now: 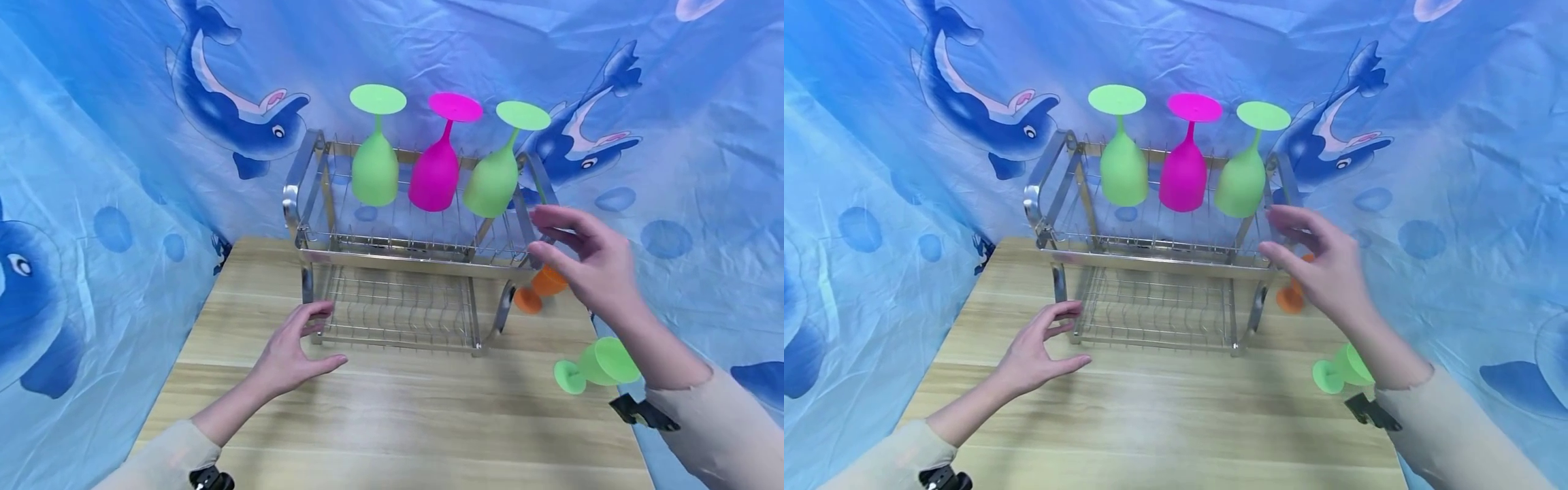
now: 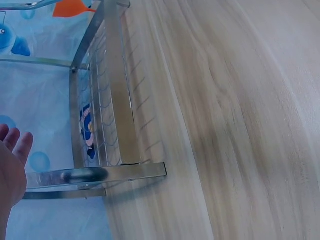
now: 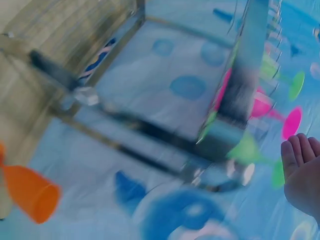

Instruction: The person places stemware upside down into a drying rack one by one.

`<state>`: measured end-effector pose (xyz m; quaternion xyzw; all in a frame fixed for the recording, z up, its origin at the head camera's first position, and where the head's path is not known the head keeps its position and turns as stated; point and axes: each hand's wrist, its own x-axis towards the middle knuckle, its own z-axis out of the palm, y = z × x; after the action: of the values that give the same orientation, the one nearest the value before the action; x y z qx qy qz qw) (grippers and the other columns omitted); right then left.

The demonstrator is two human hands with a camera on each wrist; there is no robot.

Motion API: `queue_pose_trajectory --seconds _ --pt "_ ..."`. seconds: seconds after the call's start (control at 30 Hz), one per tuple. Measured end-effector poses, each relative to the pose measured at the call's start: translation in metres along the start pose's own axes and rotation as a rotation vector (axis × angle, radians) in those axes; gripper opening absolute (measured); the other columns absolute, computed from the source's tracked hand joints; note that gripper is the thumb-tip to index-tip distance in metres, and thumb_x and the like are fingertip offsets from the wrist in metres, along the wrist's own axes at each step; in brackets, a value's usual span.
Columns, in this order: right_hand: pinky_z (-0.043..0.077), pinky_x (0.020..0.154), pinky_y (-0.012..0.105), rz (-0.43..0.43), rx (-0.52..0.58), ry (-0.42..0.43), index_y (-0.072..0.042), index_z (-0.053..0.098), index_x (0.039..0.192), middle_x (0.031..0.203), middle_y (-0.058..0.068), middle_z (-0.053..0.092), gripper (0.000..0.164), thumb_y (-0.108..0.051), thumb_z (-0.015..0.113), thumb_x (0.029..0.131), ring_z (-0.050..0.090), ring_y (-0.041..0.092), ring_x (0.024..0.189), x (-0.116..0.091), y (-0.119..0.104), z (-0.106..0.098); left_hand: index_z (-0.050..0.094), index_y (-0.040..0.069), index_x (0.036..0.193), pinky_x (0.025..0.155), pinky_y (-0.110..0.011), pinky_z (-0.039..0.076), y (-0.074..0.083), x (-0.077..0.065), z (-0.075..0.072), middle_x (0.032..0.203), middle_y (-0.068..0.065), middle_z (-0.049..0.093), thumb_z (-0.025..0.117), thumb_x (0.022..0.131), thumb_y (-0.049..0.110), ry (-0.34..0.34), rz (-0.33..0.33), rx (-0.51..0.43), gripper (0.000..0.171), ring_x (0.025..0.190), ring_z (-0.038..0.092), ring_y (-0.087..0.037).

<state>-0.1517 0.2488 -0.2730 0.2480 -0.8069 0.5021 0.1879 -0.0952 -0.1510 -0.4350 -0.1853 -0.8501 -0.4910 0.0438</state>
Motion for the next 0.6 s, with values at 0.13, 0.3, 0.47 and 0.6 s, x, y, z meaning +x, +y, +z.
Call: queue_pose_trajectory --seconds 0.13,0.3,0.47,0.6 --pt "0.049 0.094 0.018 0.079 0.028 0.087 0.010 0.058 0.122 0.119 0.015 0.064 0.045 0.017 0.068 0.079 0.062 0.016 0.108 -0.021 0.033 -0.023 0.045 0.008 0.136 0.096 -0.043 0.051 -0.002 0.001 0.002 0.130 -0.006 0.051 0.088 0.068 0.016 -0.001 -0.003 0.015 0.081 0.120 0.052 -0.030" --pt "0.049 0.092 0.014 0.224 -0.121 0.200 -0.001 0.059 0.127 0.123 0.008 0.064 0.046 0.006 0.070 0.083 0.062 0.011 0.109 -0.046 0.061 -0.044 0.045 0.008 0.136 0.097 -0.042 0.051 -0.002 0.002 0.002 0.131 -0.006 0.050 0.088 0.069 0.018 -0.009 -0.007 0.022 0.081 0.120 0.052 -0.029" --pt "0.047 0.093 0.012 0.360 -0.236 0.295 -0.010 0.058 0.131 0.126 0.005 0.062 0.050 -0.004 0.073 0.084 0.059 0.008 0.111 -0.069 0.094 -0.061 0.046 0.007 0.135 0.097 -0.040 0.050 -0.001 0.002 0.003 0.131 -0.007 0.051 0.088 0.069 0.017 -0.015 0.006 0.017 0.080 0.120 0.052 -0.030" --pt "0.039 0.101 0.010 0.499 -0.323 0.333 -0.019 0.048 0.140 0.137 0.003 0.053 0.062 -0.018 0.075 0.085 0.050 0.007 0.123 -0.088 0.122 -0.070 0.046 0.007 0.135 0.096 -0.040 0.051 -0.001 0.001 0.003 0.131 -0.006 0.051 0.088 0.069 0.017 -0.025 0.006 0.017 0.079 0.119 0.054 -0.029"
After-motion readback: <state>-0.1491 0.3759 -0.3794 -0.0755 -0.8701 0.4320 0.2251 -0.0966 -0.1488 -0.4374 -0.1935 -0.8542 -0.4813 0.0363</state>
